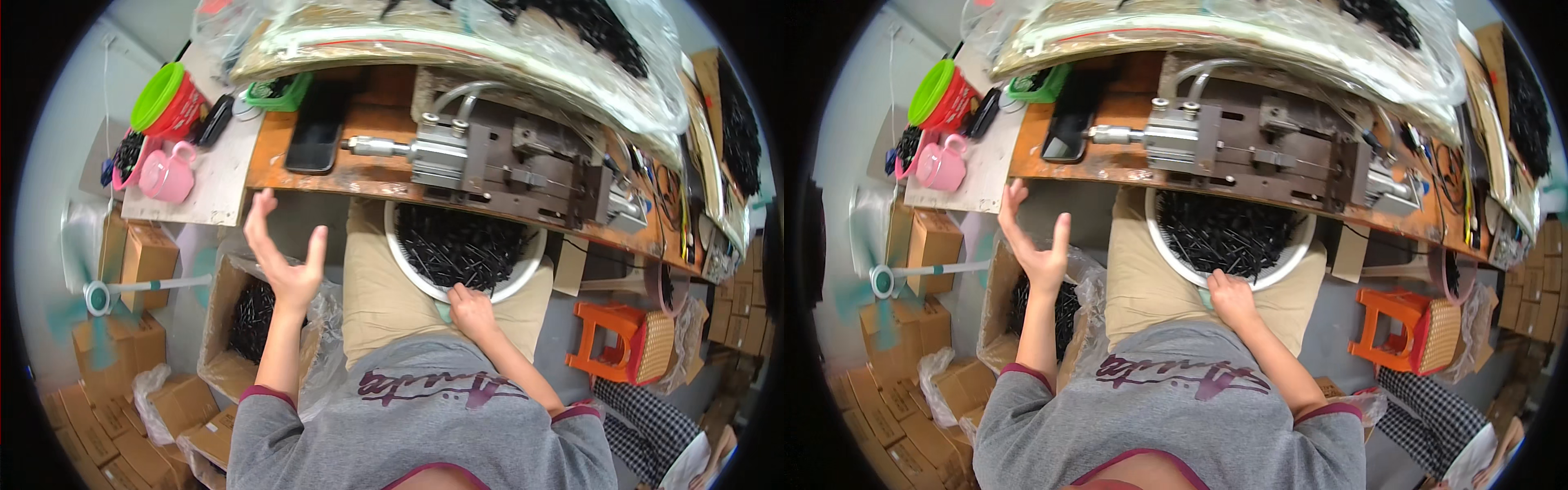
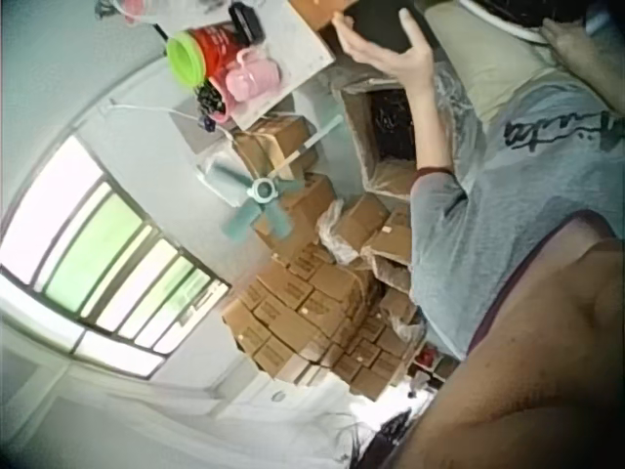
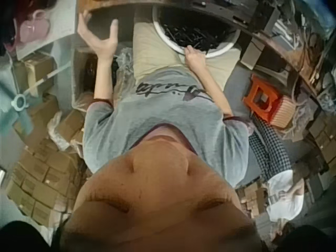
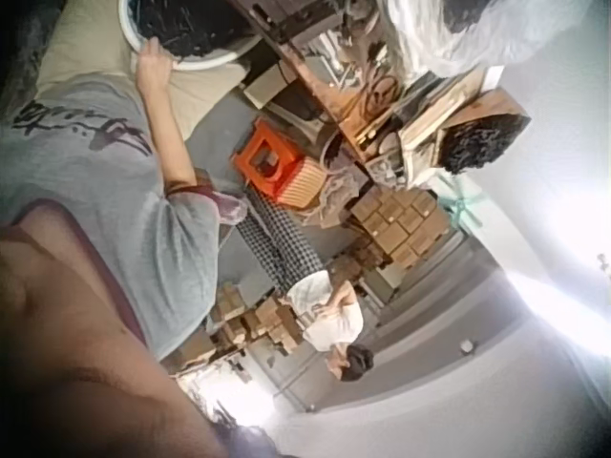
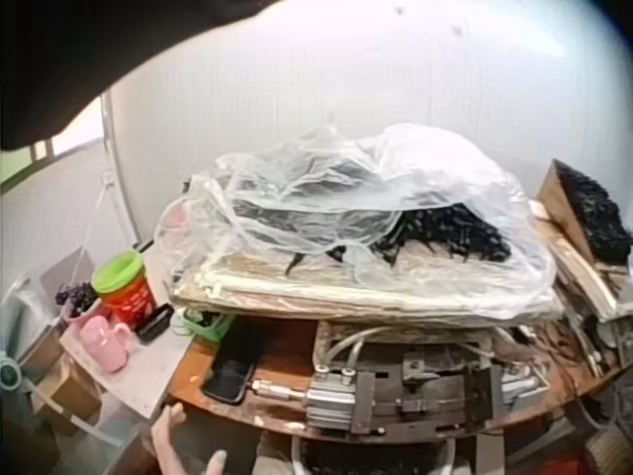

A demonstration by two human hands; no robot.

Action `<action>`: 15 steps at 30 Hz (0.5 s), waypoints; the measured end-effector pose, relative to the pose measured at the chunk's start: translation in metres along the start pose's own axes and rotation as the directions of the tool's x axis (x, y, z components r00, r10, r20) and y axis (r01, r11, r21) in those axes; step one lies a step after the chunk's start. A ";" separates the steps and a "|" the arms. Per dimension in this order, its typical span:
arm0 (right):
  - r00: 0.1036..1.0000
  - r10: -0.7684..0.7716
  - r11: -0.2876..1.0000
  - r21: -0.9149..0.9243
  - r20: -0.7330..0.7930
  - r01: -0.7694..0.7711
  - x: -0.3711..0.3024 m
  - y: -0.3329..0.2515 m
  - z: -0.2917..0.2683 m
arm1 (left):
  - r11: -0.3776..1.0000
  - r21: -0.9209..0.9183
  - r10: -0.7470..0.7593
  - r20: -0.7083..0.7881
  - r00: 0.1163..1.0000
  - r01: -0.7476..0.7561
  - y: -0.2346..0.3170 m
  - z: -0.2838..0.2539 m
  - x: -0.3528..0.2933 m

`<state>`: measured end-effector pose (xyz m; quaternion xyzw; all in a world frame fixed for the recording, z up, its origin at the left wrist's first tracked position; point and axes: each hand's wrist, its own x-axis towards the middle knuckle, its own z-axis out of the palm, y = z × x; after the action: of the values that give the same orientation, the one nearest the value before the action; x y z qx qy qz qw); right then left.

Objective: The recorder is using a specialized workshop jig to assemble small black plastic components.

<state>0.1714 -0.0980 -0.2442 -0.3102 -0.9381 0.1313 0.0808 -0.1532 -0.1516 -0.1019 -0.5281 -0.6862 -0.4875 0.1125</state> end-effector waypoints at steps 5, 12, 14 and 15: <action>0.998 -0.064 0.997 -0.046 0.028 0.065 -0.021 0.015 0.010 | 0.936 -0.237 0.285 0.070 0.956 -0.261 0.043 0.039 0.009; 0.978 -0.080 0.996 0.048 0.192 0.072 -0.020 0.010 -0.034 | 0.823 -0.265 0.541 0.091 0.836 -0.503 0.098 0.053 0.052; 0.991 -0.129 0.970 0.208 -0.013 0.129 -0.007 0.006 -0.075 | 0.845 -0.234 0.516 0.116 0.849 -0.482 0.110 0.056 0.081; 0.984 -0.139 0.958 0.236 -0.115 0.163 0.005 0.007 -0.100 | 0.804 -0.275 0.565 0.078 0.821 -0.527 0.114 0.063 0.100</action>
<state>0.1950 -0.0698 -0.1509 -0.2315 -0.9306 0.2241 0.1739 -0.0767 -0.0444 -0.0037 -0.7496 -0.4467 -0.4710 0.1290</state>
